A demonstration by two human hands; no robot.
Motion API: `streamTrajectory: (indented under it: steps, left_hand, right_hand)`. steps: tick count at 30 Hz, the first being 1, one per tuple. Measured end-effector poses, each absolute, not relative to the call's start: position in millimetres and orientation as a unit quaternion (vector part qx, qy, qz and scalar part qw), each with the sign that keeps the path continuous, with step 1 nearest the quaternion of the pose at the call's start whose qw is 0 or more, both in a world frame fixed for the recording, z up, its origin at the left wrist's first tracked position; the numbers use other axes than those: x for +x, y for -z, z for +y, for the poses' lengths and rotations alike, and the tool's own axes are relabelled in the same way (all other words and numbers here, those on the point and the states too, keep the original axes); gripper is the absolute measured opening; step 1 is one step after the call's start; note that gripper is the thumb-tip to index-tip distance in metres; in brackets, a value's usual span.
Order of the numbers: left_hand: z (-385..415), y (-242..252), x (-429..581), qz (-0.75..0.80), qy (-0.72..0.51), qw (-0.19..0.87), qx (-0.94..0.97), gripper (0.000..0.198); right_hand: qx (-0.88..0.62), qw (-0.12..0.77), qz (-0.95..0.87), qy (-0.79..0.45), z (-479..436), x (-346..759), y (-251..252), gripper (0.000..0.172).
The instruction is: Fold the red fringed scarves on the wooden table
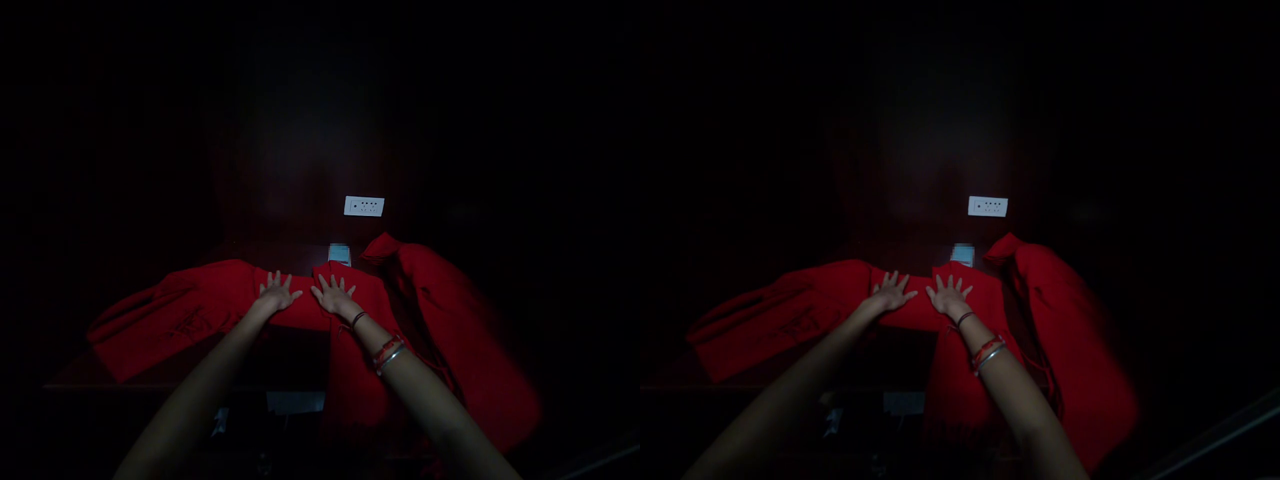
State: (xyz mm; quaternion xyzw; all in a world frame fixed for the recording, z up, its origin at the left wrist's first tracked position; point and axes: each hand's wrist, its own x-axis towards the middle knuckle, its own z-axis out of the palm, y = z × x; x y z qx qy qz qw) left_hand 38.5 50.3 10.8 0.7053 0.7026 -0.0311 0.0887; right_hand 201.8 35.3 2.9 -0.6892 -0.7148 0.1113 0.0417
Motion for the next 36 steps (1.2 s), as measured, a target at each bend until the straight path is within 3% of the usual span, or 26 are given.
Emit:
streamTrajectory:
  steps: [9,14,18,21,25,32,36]
  left_hand:
    - [54,-5,32,0.709,0.043,0.138,0.690,0.102]
    - [49,0,27,0.732,0.023,0.098,0.674,0.098]
    - [48,7,31,0.674,-0.038,0.041,0.737,0.083]
    - [47,10,40,0.612,-0.055,0.031,0.788,0.080]
    - [43,8,44,0.606,-0.013,0.083,0.791,0.091]
    - [42,6,33,0.631,-0.028,0.069,0.772,0.099]
    - [46,11,33,0.631,-0.023,0.067,0.772,0.098]
  right_hand:
    - [-0.726,0.029,-0.681,-0.092,46,215,-1,0.059]
    - [-0.697,0.043,-0.708,-0.104,38,217,-6,0.060]
    - [-0.612,0.072,-0.785,-0.064,18,233,-17,0.062]
    - [-0.491,0.073,-0.868,-0.015,17,236,-27,0.044]
    - [-0.403,0.006,-0.914,0.051,43,223,-40,0.040]
    - [-0.325,-0.123,-0.931,0.110,86,197,-56,0.030]
    - [-0.316,-0.209,-0.917,0.127,99,190,-66,0.032]
